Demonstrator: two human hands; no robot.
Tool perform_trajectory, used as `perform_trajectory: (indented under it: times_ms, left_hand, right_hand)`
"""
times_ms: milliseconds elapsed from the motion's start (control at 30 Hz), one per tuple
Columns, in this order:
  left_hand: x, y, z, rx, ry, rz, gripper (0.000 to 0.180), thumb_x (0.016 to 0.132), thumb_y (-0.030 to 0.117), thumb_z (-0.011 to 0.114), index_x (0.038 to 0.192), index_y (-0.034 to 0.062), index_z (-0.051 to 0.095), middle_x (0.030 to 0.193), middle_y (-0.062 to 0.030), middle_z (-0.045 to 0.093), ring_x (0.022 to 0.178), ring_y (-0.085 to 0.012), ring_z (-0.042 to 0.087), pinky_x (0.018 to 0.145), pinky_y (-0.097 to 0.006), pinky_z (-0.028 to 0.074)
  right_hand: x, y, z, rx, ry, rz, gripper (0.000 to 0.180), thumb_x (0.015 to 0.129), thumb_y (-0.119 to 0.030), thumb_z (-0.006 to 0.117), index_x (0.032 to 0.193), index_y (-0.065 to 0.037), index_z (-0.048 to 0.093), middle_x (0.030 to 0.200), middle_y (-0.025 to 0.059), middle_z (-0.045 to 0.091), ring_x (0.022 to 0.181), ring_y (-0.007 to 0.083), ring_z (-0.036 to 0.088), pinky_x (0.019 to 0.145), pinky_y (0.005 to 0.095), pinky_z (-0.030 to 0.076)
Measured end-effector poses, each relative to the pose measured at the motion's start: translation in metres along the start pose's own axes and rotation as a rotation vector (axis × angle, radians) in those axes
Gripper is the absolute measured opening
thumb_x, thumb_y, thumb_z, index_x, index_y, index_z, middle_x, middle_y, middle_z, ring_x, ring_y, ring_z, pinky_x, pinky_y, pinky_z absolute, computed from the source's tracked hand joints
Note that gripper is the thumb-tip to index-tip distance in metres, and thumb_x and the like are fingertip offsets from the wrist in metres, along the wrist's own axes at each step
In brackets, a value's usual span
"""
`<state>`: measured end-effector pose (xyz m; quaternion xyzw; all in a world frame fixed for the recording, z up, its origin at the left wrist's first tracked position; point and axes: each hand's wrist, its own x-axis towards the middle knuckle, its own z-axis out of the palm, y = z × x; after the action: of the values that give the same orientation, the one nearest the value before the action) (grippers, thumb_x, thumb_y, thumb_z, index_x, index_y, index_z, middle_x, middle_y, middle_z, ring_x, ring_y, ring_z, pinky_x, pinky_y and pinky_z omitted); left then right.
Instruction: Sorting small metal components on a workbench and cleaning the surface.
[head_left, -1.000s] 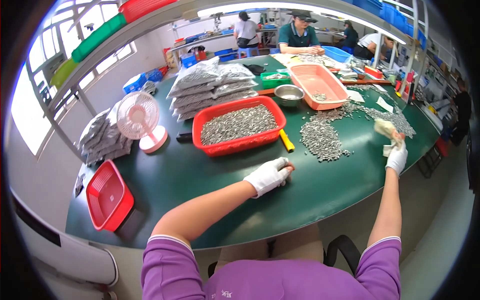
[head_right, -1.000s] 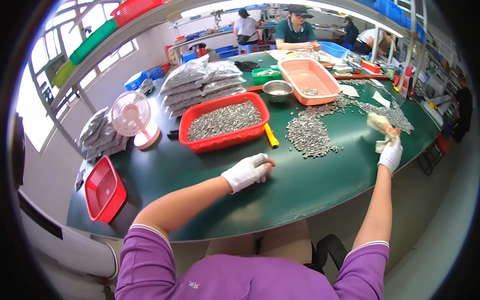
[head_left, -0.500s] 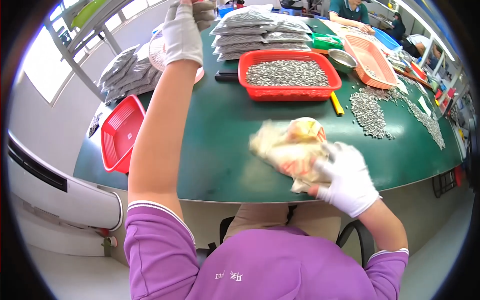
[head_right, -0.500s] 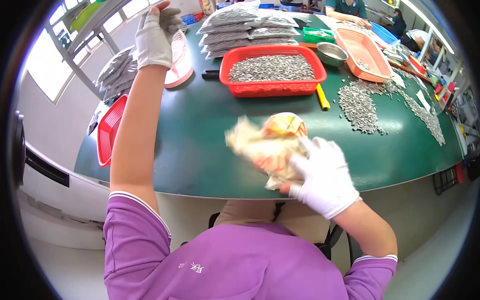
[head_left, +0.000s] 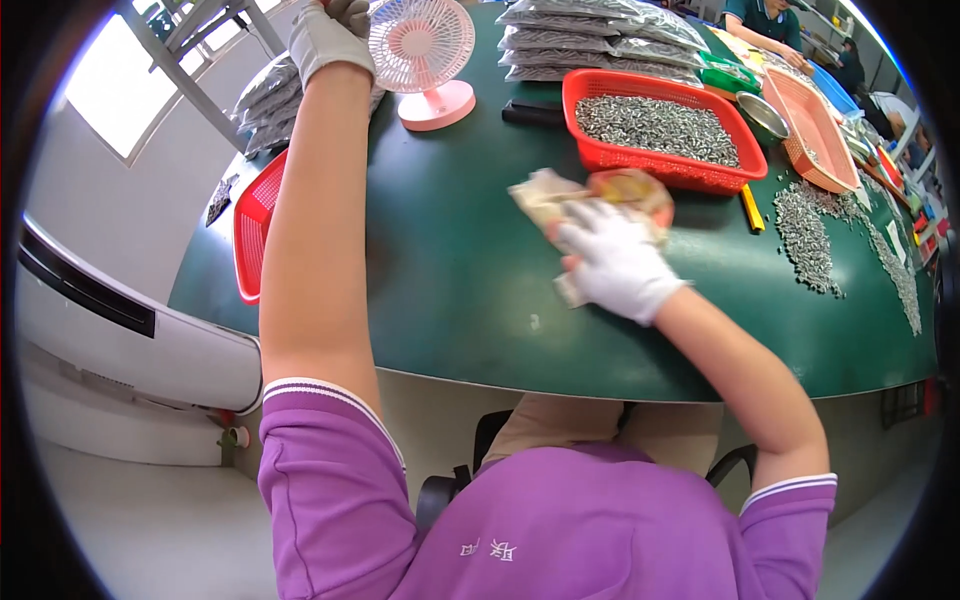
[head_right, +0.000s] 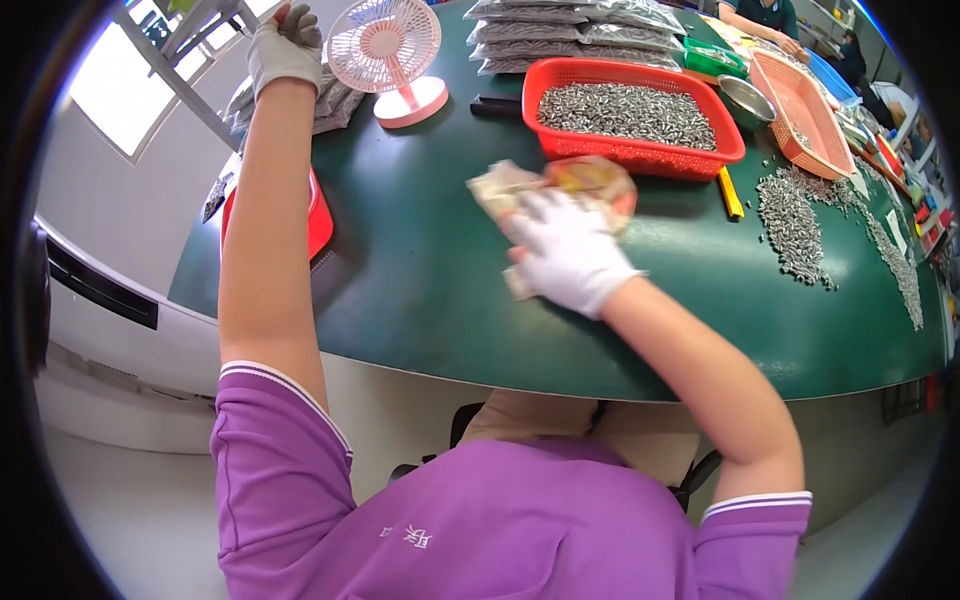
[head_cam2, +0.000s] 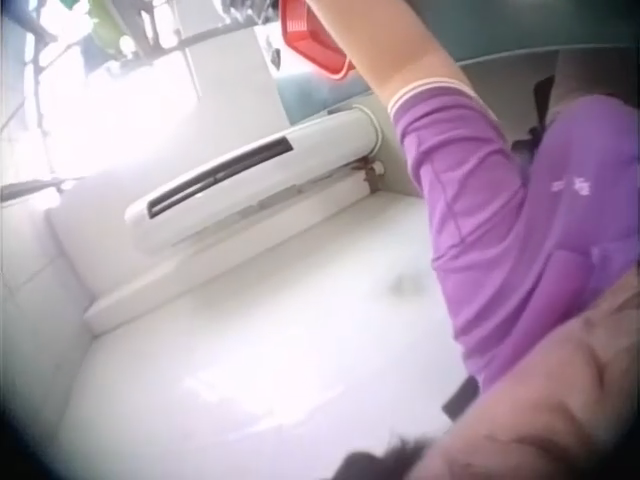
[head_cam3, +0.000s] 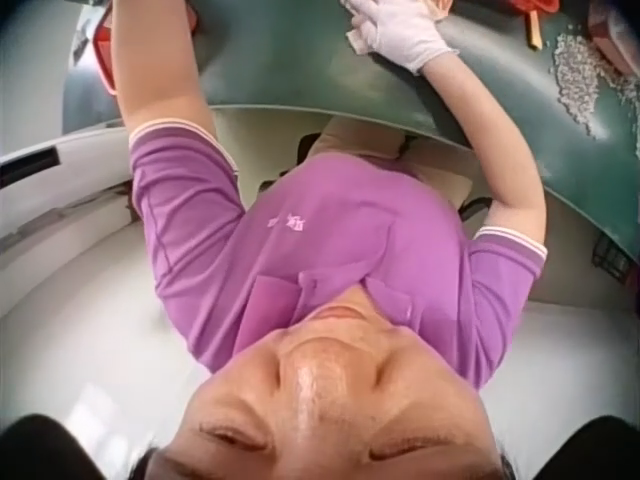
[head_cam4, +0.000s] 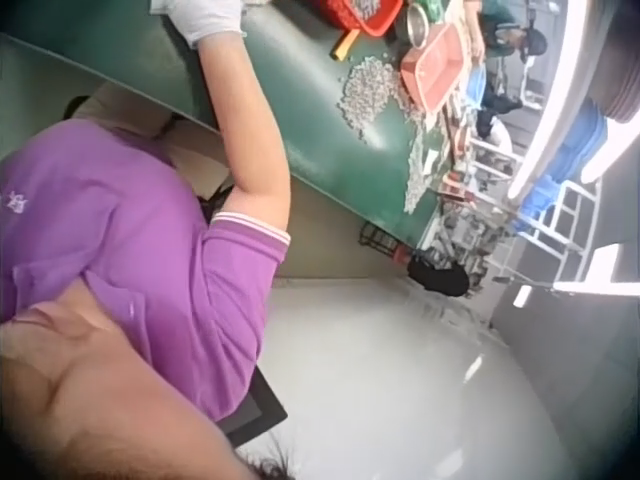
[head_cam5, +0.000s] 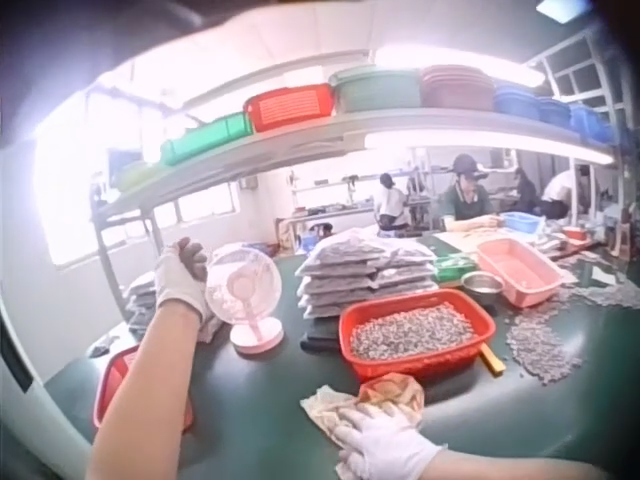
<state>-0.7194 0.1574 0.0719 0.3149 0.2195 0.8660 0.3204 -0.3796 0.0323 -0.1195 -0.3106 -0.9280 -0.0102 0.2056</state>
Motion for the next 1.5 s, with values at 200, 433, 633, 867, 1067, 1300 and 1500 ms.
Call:
perform_trajectory:
  times_ms: [200,433,633,867,1067,1300,1500]
  left_hand:
    - [0.022,-0.003,0.001,0.062,0.049,-0.034,0.025,0.094,0.029,0.047,0.103,0.0073,0.055,0.076,-0.0115,0.061,0.053,-0.0197,0.053,0.040,-0.027,0.040]
    - [0.013,0.033,0.019,-0.288,-0.319,-0.772,0.029,0.096,0.029,0.046,0.106,0.0036,0.055,0.078,-0.0130,0.062,0.055,-0.0192,0.055,0.042,-0.026,0.041]
    - [0.015,0.028,0.032,0.290,-0.153,0.137,0.031,0.097,0.026,0.041,0.112,0.0024,0.054,0.083,-0.0144,0.065,0.058,-0.0200,0.058,0.043,-0.026,0.044]
    - [0.016,-0.008,0.016,0.390,-0.056,0.115,0.029,0.097,0.026,0.041,0.108,0.0026,0.055,0.077,-0.0128,0.064,0.054,-0.0183,0.056,0.042,-0.026,0.042]
    - [-0.019,-0.065,0.041,0.365,-0.119,0.022,0.025,0.096,0.023,0.044,0.104,0.0025,0.055,0.072,-0.0116,0.061,0.050,-0.0169,0.053,0.041,-0.026,0.041]
    - [-0.049,-0.054,0.056,0.383,-0.328,0.094,0.023,0.096,0.022,0.045,0.103,0.0027,0.056,0.072,-0.0105,0.061,0.051,-0.0157,0.053,0.044,-0.024,0.041]
    - [-0.038,-0.050,0.063,-0.286,-0.113,-0.763,0.021,0.097,0.021,0.045,0.100,0.0040,0.057,0.069,-0.0097,0.060,0.051,-0.0129,0.051,0.043,-0.024,0.038]
  right_hand:
    - [0.034,-0.201,0.028,0.435,-0.326,-0.564,0.034,0.070,-0.025,0.064,0.099,-0.008,0.067,0.098,0.0124,0.066,0.088,0.0296,0.063,0.071,0.0445,0.049]
    - [0.010,-0.190,0.006,1.439,-0.334,-0.199,0.039,0.070,0.008,0.062,0.106,-0.008,0.068,0.098,0.0108,0.066,0.090,0.0267,0.065,0.079,0.0354,0.053]
    - [0.013,-0.042,-0.068,0.342,0.523,-0.087,0.027,0.078,-0.002,0.060,0.104,-0.007,0.066,0.098,0.0123,0.066,0.088,0.0329,0.063,0.076,0.0413,0.052]
    - [-0.036,-0.076,-0.020,0.418,0.054,-0.199,0.022,0.068,-0.005,0.066,0.088,-0.012,0.065,0.098,0.0081,0.064,0.089,0.0301,0.061,0.073,0.0425,0.050]
    - [0.004,-0.135,0.001,0.610,-0.064,-0.345,0.013,0.073,-0.014,0.064,0.083,-0.016,0.072,0.090,0.0033,0.065,0.083,0.0257,0.063,0.072,0.0409,0.051]
    - [-0.030,-0.006,-0.033,0.224,0.146,-0.039,0.016,0.072,-0.013,0.070,0.088,-0.012,0.070,0.094,0.0090,0.061,0.084,0.0322,0.059,0.075,0.0429,0.049]
    - [-0.033,-0.108,-0.026,0.331,-0.117,-0.263,0.014,0.075,-0.018,0.066,0.088,-0.015,0.069,0.093,0.0060,0.061,0.086,0.0266,0.060,0.066,0.0410,0.049]
